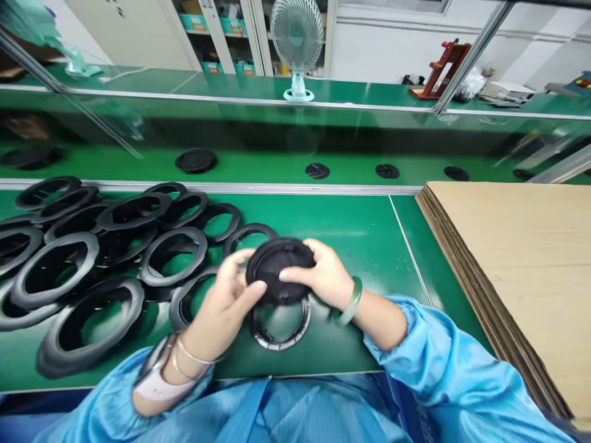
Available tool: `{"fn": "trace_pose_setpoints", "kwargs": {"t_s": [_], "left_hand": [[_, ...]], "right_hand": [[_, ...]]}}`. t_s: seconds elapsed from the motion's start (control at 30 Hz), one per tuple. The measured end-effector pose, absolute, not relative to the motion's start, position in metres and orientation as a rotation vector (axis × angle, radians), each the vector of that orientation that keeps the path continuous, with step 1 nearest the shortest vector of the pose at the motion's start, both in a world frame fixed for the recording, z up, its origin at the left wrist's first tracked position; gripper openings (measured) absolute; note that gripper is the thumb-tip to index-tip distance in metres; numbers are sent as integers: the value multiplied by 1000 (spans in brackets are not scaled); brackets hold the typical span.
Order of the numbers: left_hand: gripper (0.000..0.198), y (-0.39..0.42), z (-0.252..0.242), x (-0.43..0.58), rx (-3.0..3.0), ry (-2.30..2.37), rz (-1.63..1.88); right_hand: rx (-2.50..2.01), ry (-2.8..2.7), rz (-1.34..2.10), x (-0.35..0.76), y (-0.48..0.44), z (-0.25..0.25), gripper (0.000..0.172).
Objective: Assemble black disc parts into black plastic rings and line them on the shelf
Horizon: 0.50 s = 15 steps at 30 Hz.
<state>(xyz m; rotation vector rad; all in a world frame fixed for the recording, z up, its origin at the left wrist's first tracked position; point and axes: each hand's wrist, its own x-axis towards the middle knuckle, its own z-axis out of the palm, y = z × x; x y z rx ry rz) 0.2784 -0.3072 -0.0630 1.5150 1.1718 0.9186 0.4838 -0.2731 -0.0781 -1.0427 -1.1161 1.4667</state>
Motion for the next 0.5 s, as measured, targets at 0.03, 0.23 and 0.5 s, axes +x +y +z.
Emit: {"fn": "trace_pose_setpoints", "kwargs": {"t_s": [0.03,0.23,0.5], "left_hand": [[54,-306,-57,274,1477,1127,988],[28,-323,-30,239,2126,1418,878],[22,-324,-55,270,2759,1515,124]], "right_hand": [[-995,-981,1456,490,-265,-80,46],[-925,-472,1444,530,-220,-99,35],[-860,-302,1504,530,-218,-98,27]]}}
